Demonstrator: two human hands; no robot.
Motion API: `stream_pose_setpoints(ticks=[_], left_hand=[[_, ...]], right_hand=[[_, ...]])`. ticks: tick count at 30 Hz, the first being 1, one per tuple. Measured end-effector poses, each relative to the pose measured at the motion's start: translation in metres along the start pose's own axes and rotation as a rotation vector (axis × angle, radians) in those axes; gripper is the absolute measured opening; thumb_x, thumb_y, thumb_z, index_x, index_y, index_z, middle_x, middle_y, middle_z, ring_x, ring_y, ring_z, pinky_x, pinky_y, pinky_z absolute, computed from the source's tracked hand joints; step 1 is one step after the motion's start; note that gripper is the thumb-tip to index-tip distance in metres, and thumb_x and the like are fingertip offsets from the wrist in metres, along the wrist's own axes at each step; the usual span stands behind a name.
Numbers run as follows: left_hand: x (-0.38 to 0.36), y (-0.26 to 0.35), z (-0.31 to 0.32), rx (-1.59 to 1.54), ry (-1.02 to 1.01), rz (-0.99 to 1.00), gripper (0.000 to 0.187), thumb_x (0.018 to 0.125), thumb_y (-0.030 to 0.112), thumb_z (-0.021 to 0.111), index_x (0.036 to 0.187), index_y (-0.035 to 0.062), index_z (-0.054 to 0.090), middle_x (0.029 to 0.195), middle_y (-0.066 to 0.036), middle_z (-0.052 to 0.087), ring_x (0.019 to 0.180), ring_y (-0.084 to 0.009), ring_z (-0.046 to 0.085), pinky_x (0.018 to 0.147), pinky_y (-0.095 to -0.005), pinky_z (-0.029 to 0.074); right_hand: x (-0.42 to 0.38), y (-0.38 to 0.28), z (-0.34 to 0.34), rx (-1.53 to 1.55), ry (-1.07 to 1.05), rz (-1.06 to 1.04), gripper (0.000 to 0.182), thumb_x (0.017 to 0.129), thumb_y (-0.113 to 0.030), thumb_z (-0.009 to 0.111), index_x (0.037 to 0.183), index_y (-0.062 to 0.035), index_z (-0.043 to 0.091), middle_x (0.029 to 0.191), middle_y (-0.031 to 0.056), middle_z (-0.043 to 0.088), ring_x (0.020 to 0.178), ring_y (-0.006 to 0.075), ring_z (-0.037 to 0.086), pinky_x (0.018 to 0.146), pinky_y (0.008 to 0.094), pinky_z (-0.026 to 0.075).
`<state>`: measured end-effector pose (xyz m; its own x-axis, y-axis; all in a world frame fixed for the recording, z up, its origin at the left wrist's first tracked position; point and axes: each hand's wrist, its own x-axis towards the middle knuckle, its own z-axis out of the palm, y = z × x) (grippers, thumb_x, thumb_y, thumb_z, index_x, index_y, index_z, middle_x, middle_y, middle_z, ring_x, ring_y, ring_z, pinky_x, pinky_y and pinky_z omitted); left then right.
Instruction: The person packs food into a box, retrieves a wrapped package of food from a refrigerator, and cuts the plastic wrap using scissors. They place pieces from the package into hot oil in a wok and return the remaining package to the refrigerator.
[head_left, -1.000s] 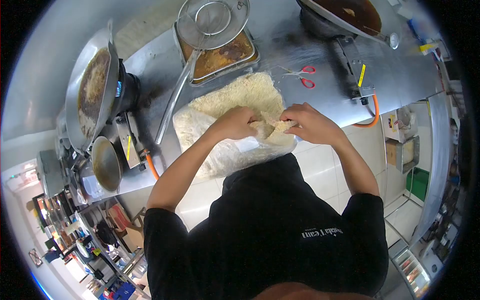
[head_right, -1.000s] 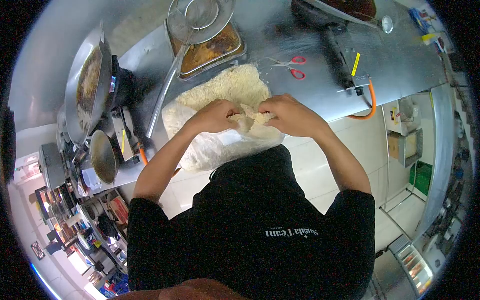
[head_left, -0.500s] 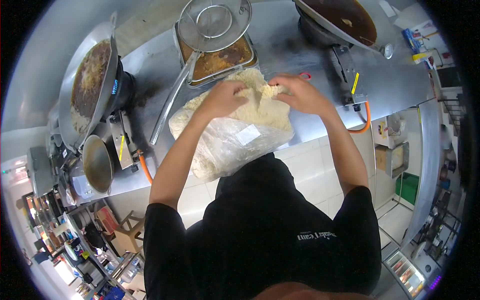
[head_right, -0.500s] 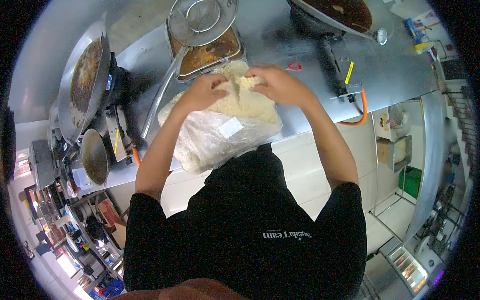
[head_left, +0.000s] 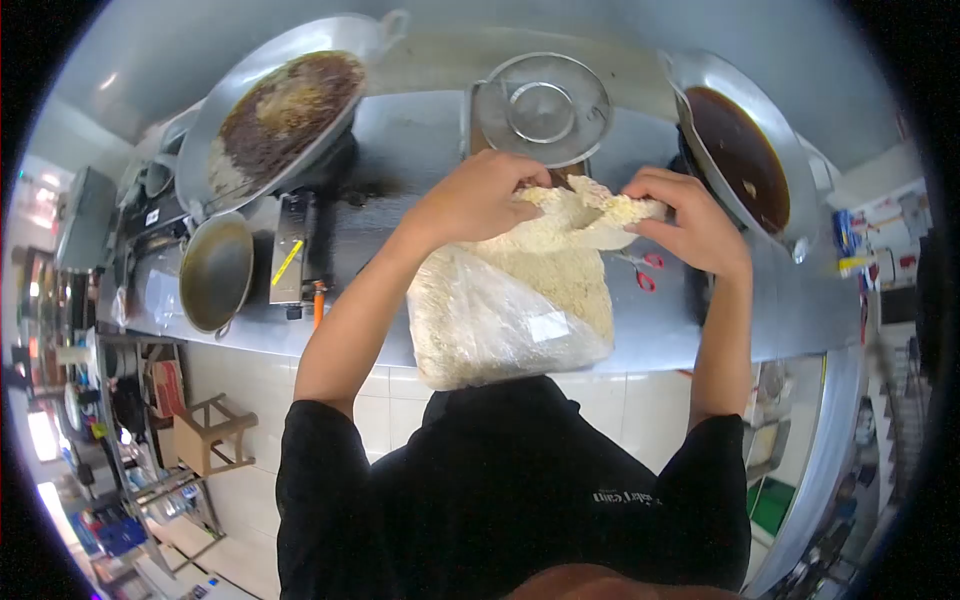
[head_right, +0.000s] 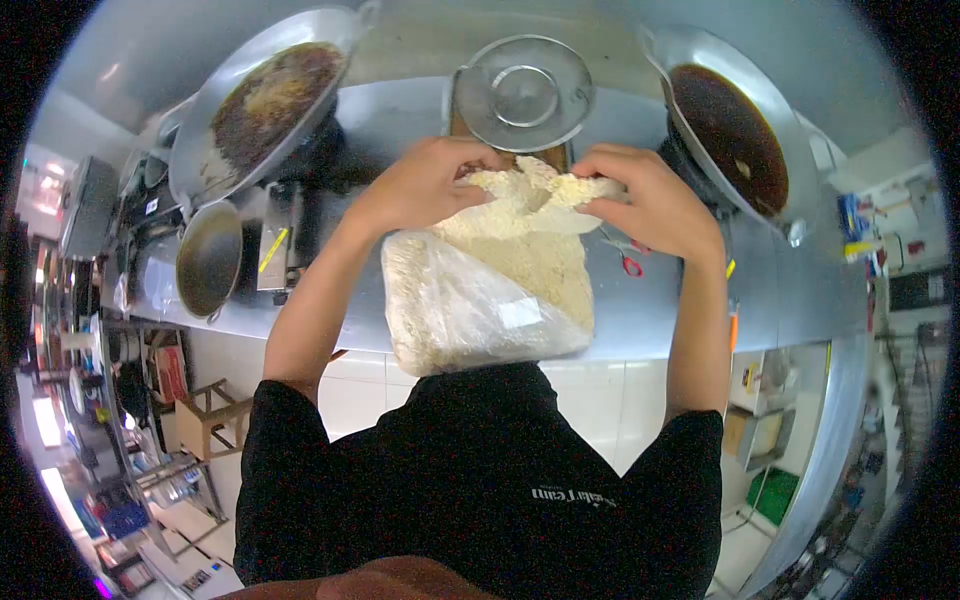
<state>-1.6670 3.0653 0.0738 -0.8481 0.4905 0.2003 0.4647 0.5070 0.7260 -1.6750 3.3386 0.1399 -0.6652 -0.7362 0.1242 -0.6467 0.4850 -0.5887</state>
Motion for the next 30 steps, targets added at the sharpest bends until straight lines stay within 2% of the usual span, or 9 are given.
stream_pose_setpoints(ticks=[3, 6, 9, 11, 15, 18, 20, 24, 30], left_hand=[[-0.014, 0.016, -0.042, 0.189, 0.063, 0.05, 0.034, 0.077, 0.015, 0.072, 0.107, -0.0003, 0.064, 0.094, -0.017, 0.067, 0.087, -0.0261, 0.064, 0.078, -0.0351, 0.049], [-0.027, 0.025, -0.102, 0.17, 0.077, 0.034, 0.034, 0.078, 0.018, 0.072, 0.105, -0.001, 0.064, 0.092, -0.017, 0.067, 0.083, -0.0263, 0.064, 0.075, -0.0352, 0.049], [-0.047, 0.019, -0.168, 0.383, 0.264, 0.15, 0.035, 0.08, 0.021, 0.071, 0.104, -0.0024, 0.063, 0.09, -0.017, 0.067, 0.077, -0.0256, 0.063, 0.07, -0.0343, 0.049], [-0.064, 0.014, -0.216, 0.446, 0.292, 0.042, 0.034, 0.081, 0.022, 0.071, 0.104, -0.0012, 0.063, 0.089, -0.017, 0.067, 0.074, -0.0252, 0.063, 0.068, -0.0338, 0.049], [-0.101, -0.036, -0.295, 0.638, 0.383, -0.135, 0.043, 0.078, 0.028, 0.071, 0.112, 0.0025, 0.063, 0.088, -0.021, 0.065, 0.083, -0.0307, 0.063, 0.079, -0.0375, 0.049], [-0.13, -0.083, -0.322, 0.681, 0.392, -0.278, 0.035, 0.082, 0.023, 0.07, 0.112, 0.0078, 0.062, 0.088, -0.017, 0.066, 0.078, -0.0274, 0.063, 0.069, -0.0387, 0.048], [-0.144, -0.113, -0.329, 0.713, 0.331, -0.429, 0.039, 0.082, 0.024, 0.069, 0.117, 0.0092, 0.06, 0.097, -0.019, 0.065, 0.09, -0.0305, 0.062, 0.079, -0.0414, 0.048], [-0.167, -0.21, -0.329, 0.843, 0.314, -0.42, 0.04, 0.081, 0.022, 0.068, 0.119, 0.0094, 0.06, 0.112, -0.017, 0.064, 0.105, -0.0364, 0.059, 0.092, -0.0446, 0.046], [-0.156, -0.234, -0.323, 0.784, 0.212, -0.506, 0.043, 0.077, 0.012, 0.067, 0.118, 0.0095, 0.06, 0.114, -0.016, 0.064, 0.107, -0.0361, 0.059, 0.091, -0.0433, 0.046]], right_hand=[[0.023, -0.024, -0.017, -0.008, -0.014, -0.061, 0.027, 0.074, -0.005, 0.071, 0.097, 0.003, 0.058, 0.089, 0.0127, 0.06, 0.082, 0.0279, 0.058, 0.075, 0.0331, 0.045], [0.059, -0.042, -0.025, 0.07, 0.143, -0.095, 0.029, 0.072, -0.003, 0.072, 0.099, 0.0033, 0.06, 0.092, 0.0092, 0.063, 0.086, 0.0178, 0.059, 0.079, 0.0297, 0.045], [0.113, -0.08, -0.031, 0.116, 0.197, -0.1, 0.028, 0.078, -0.009, 0.07, 0.101, 0.0031, 0.061, 0.09, 0.0056, 0.064, 0.084, 0.0125, 0.058, 0.077, 0.0273, 0.046], [0.159, -0.105, -0.03, 0.12, 0.224, -0.13, 0.028, 0.08, -0.012, 0.069, 0.102, 0.0032, 0.061, 0.087, 0.0046, 0.064, 0.081, 0.0124, 0.058, 0.074, 0.027, 0.047], [0.261, -0.131, -0.005, -0.003, 0.244, -0.35, 0.032, 0.08, -0.016, 0.07, 0.105, 0.0028, 0.061, 0.09, 0.0083, 0.066, 0.081, 0.0154, 0.061, 0.074, 0.0298, 0.048], [0.327, -0.138, 0.045, -0.034, 0.203, -0.377, 0.031, 0.081, -0.016, 0.068, 0.106, 0.0011, 0.061, 0.093, 0.0089, 0.066, 0.084, 0.0159, 0.059, 0.078, 0.0313, 0.047], [0.369, -0.129, 0.086, -0.09, 0.183, -0.416, 0.035, 0.078, -0.017, 0.071, 0.107, 0.0021, 0.062, 0.099, 0.0152, 0.067, 0.09, 0.0244, 0.063, 0.082, 0.0364, 0.048], [0.414, -0.132, 0.158, -0.191, 0.0, -0.185, 0.036, 0.077, -0.012, 0.071, 0.111, -0.0011, 0.064, 0.111, 0.0197, 0.066, 0.107, 0.0303, 0.062, 0.095, 0.0404, 0.047], [0.444, -0.112, 0.21, -0.367, 0.044, -0.106, 0.027, 0.076, -0.014, 0.069, 0.101, -0.0051, 0.066, 0.102, 0.0156, 0.068, 0.098, 0.0326, 0.063, 0.084, 0.0414, 0.05]])
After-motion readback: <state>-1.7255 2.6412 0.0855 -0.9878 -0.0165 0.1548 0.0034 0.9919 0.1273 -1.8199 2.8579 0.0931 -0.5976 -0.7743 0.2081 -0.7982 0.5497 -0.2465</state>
